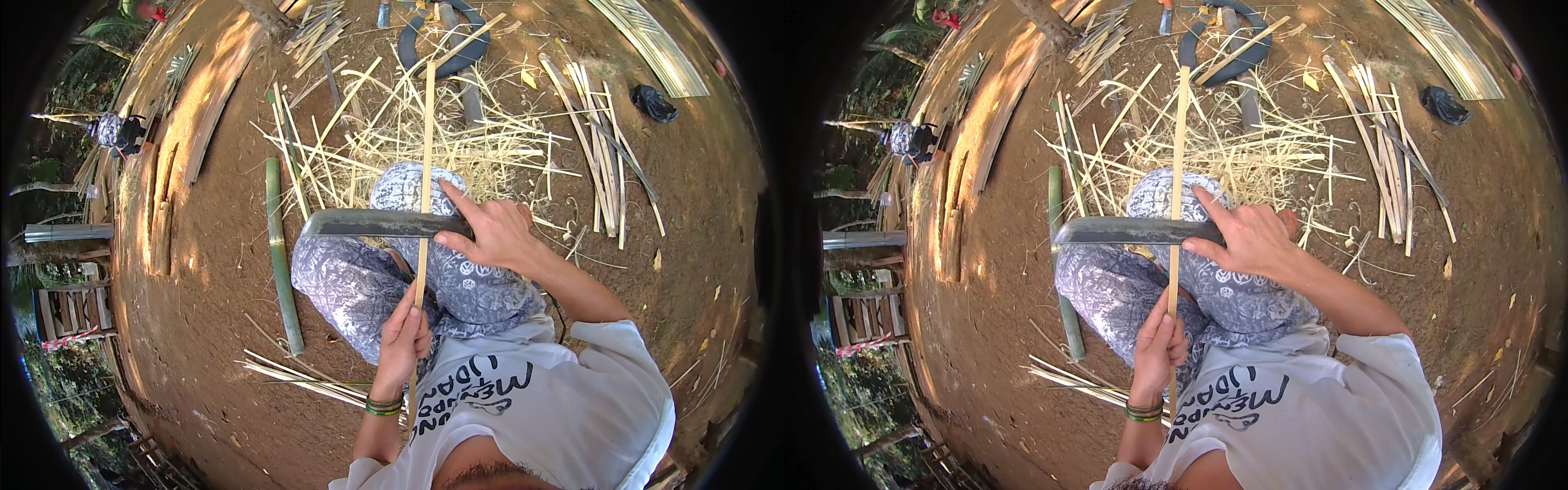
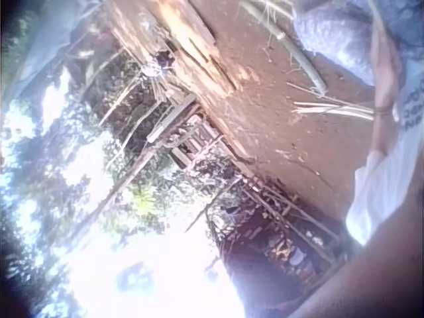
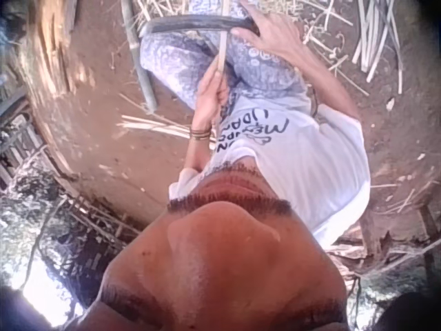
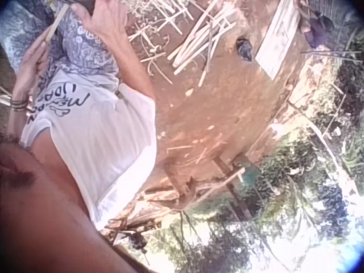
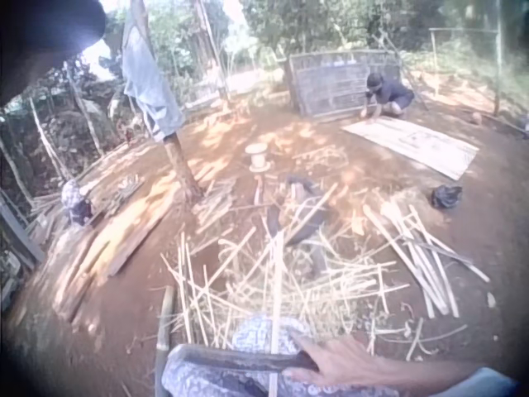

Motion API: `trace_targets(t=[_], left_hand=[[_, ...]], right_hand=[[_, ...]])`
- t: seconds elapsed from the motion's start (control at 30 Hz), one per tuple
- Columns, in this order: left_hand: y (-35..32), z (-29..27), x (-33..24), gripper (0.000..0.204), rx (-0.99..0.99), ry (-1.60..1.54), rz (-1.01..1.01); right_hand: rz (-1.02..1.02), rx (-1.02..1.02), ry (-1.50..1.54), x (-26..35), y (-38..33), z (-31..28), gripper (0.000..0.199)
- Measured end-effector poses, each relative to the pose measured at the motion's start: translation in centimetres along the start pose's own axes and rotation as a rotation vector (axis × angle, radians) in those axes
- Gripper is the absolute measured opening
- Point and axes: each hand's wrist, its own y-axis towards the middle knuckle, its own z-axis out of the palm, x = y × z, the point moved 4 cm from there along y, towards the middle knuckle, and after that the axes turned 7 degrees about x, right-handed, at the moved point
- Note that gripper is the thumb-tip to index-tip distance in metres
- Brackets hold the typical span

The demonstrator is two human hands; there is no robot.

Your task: The person sits on the ground and uses a machete to split long bamboo strips into thinner pieces. They repeatedly position the bamboo and strike it with the blade to separate the material, accumulating a pile of split strips.

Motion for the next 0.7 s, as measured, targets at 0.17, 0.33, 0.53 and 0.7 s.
trace_targets(t=[0.17, 0.33, 0.53, 0.7], left_hand=[[-2.5, -1.2, 1.6, 0.049, 0.008, 0.058, 0.002], [-5.0, -2.2, 2.5, 0.048, -0.007, 0.03, 0.005], [-8.6, -2.5, 3.5, 0.047, -0.071, 0.078, -0.012], [-9.9, -2.3, 3.1, 0.048, -0.098, 0.096, -0.017]], right_hand=[[-0.004, -0.008, 0.059, -1.3, 0.7, 0.3, 0.082], [-0.014, 0.011, 0.029, -0.4, 0.5, 0.0, 0.08], [-0.003, 0.029, 0.001, -0.4, 0.5, 0.7, 0.083], [0.015, 0.062, -0.07, 0.4, 0.0, 0.8, 0.088]])
